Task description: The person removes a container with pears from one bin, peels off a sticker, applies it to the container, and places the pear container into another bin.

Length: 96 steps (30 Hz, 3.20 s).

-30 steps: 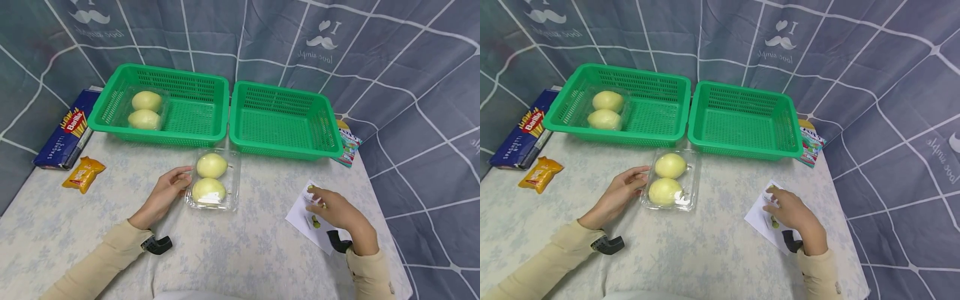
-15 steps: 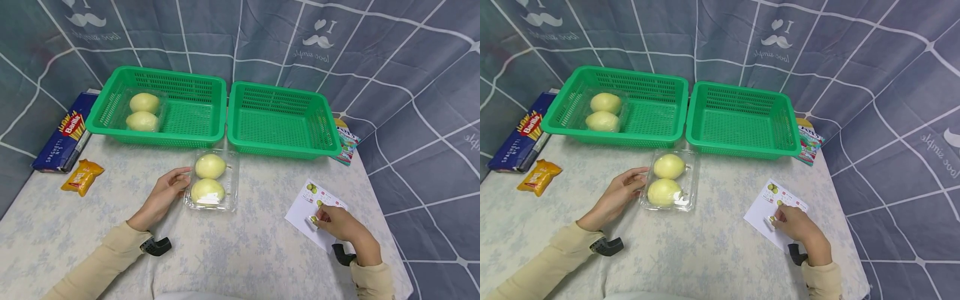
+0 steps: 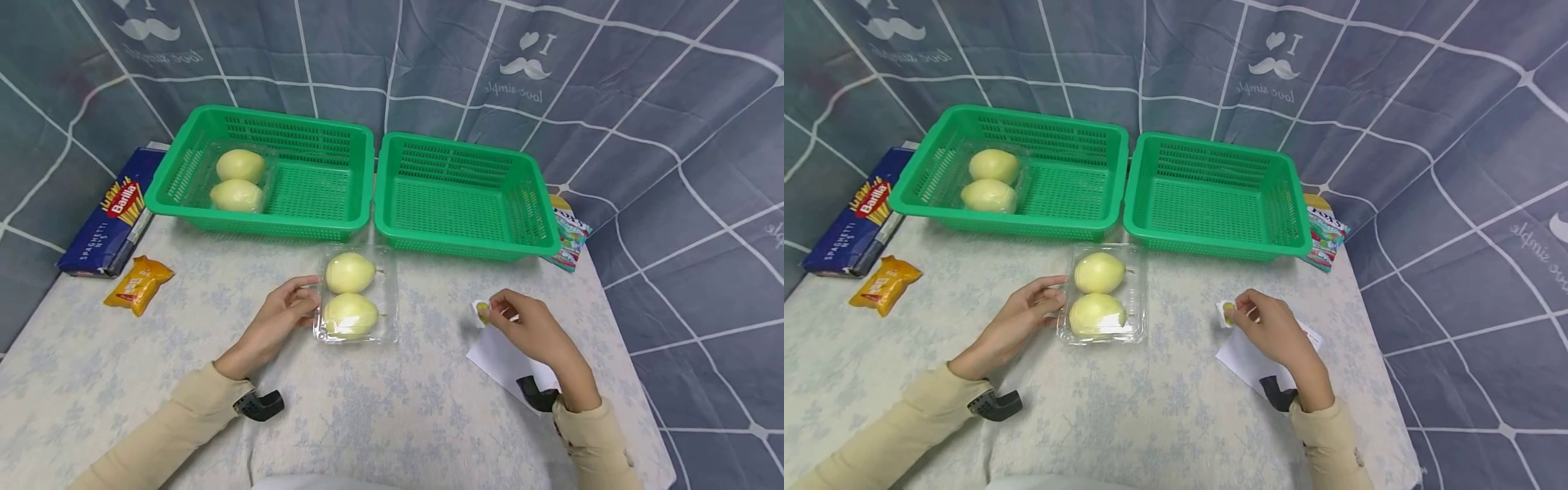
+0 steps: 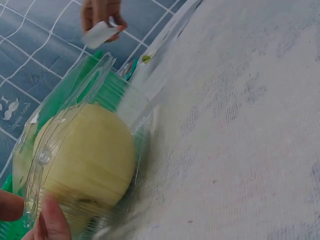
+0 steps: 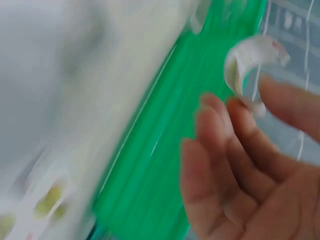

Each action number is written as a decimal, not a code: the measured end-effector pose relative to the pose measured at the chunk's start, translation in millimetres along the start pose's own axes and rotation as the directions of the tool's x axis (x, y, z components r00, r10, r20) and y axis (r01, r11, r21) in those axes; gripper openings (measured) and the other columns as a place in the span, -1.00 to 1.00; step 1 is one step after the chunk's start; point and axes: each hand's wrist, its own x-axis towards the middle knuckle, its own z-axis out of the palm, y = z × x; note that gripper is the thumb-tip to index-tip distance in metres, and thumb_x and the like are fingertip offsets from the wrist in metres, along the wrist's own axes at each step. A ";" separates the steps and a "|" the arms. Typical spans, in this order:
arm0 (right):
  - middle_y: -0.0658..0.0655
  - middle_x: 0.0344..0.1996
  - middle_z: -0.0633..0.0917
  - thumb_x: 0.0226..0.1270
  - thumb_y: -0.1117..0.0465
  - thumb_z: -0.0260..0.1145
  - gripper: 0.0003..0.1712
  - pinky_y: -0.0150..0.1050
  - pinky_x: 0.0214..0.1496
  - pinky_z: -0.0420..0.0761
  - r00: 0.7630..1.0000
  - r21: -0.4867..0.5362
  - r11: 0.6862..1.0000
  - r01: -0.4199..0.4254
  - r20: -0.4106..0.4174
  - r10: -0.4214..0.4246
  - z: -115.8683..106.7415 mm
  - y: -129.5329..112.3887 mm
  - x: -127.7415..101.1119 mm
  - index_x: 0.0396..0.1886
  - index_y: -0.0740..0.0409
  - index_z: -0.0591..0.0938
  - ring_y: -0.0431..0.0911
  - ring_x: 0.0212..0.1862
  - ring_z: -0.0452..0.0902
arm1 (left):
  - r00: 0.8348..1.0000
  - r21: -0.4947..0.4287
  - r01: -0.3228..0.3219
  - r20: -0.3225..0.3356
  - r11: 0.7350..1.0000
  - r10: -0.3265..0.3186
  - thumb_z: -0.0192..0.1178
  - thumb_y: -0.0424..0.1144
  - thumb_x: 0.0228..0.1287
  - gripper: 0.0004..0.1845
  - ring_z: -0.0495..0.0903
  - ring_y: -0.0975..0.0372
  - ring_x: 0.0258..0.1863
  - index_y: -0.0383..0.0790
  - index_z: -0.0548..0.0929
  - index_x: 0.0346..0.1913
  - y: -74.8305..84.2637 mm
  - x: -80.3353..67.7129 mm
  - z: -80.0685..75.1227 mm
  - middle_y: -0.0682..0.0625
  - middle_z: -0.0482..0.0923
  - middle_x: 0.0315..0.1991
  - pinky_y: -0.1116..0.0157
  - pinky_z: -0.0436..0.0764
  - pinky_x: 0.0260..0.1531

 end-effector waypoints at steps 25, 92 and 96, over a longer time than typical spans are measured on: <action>0.05 -0.49 0.73 0.43 0.09 0.33 -0.75 -0.39 -0.47 0.49 0.985 0.221 0.960 0.171 -0.019 -0.171 86.7 -125.7 79.6 -0.16 0.21 0.70 -0.26 -0.55 0.50 | 0.758 0.579 -0.548 0.039 0.604 0.651 0.37 -0.27 0.28 -0.65 0.59 0.14 -0.15 -0.15 0.66 0.12 20.7 -6.8 37.3 -0.04 0.64 -0.22 0.10 0.60 -0.13; 0.09 -0.48 0.62 0.31 0.24 0.43 -0.89 -0.33 -0.37 0.53 0.928 0.186 0.951 0.247 -0.326 -0.178 97.7 -99.2 94.0 -0.29 0.19 0.69 -0.11 -0.42 0.50 | 0.752 0.651 -0.517 0.035 0.556 0.659 0.29 -0.32 0.32 -0.76 0.49 -0.09 0.18 -0.27 0.75 0.01 13.8 6.5 24.2 -0.22 0.58 0.14 -0.08 0.47 0.17; 0.15 -0.18 0.70 0.34 0.24 0.41 -0.81 -0.11 -0.07 0.68 0.889 0.098 0.926 0.364 -0.333 -0.314 99.2 -100.6 82.5 -0.10 0.20 0.72 0.00 -0.11 0.62 | 0.766 0.650 -0.522 0.072 0.552 0.639 0.24 -0.29 0.40 -0.72 0.43 -0.13 0.32 -0.28 0.71 0.09 11.3 -0.5 22.0 -0.24 0.54 0.26 -0.17 0.42 0.28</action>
